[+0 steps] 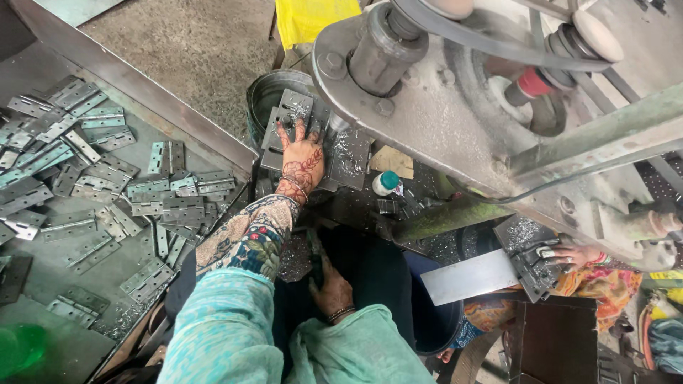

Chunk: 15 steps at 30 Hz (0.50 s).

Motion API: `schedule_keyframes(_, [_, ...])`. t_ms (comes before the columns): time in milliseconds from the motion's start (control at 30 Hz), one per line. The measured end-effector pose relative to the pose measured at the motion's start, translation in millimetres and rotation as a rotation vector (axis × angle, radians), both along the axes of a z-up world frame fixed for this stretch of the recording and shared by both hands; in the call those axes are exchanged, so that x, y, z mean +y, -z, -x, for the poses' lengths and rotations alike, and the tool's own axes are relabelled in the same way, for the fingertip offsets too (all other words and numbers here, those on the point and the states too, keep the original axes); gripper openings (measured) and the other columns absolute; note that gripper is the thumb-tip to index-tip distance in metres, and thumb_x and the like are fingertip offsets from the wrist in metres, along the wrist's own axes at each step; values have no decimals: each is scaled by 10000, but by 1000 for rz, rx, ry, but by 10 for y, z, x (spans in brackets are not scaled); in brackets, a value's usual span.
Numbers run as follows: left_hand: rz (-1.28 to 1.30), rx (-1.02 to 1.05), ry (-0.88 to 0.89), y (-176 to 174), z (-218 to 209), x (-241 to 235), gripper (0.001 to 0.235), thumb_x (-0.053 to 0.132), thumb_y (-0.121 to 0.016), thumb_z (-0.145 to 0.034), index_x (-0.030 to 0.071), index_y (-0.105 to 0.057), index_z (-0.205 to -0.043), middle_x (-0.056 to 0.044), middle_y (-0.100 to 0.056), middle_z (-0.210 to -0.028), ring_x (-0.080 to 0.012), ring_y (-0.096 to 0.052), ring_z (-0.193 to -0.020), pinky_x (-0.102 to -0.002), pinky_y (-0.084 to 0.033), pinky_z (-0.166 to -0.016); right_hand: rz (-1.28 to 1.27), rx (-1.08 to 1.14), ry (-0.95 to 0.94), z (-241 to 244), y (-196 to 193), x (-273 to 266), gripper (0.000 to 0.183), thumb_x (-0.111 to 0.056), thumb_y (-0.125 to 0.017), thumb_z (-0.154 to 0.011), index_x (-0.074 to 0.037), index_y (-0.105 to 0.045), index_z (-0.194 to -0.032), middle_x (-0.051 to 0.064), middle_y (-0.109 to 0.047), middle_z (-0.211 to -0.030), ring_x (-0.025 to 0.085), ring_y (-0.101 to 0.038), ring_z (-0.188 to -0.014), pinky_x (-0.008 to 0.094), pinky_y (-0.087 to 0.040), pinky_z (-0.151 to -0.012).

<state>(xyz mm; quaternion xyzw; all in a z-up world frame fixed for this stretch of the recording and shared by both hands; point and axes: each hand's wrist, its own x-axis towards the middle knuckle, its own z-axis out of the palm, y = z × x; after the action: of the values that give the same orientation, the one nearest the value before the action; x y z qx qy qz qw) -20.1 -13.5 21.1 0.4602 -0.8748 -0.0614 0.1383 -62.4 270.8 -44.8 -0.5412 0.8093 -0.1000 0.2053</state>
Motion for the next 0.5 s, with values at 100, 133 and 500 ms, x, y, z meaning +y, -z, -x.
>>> schedule_keyframes(100, [29,20,-18,-27,-103,-30,524,175,-527,-908,131,-599,-1426,-48,-544,-1488,-378,-255,-1519,-762,15,-1157,110,-28,-34,2,242,9,877,-277,-779,-783,-189,-350,-1543,220,-694,-1188,442,-671,-1029,534,-551,-857])
schedule_keyframes(133, [36,10,-11,-13,-83,16,505,168,-522,-935,134,-604,-1432,-48,-546,-1498,-369,-265,-1529,-757,11,-1180,132,-26,-44,-2,266,80,884,-276,-786,-772,-173,-352,-1535,224,-694,-1193,442,-671,-1037,533,-552,-857])
schedule_keyframes(500, [39,14,39,-99,-284,220,464,196,-609,-847,105,-690,-1295,-64,-610,-1403,-387,-296,-1501,-725,-49,-1181,-176,-5,-94,159,-750,-378,759,-371,-710,-852,-120,-412,-1504,252,-693,-1169,427,-673,-1092,503,-555,-923])
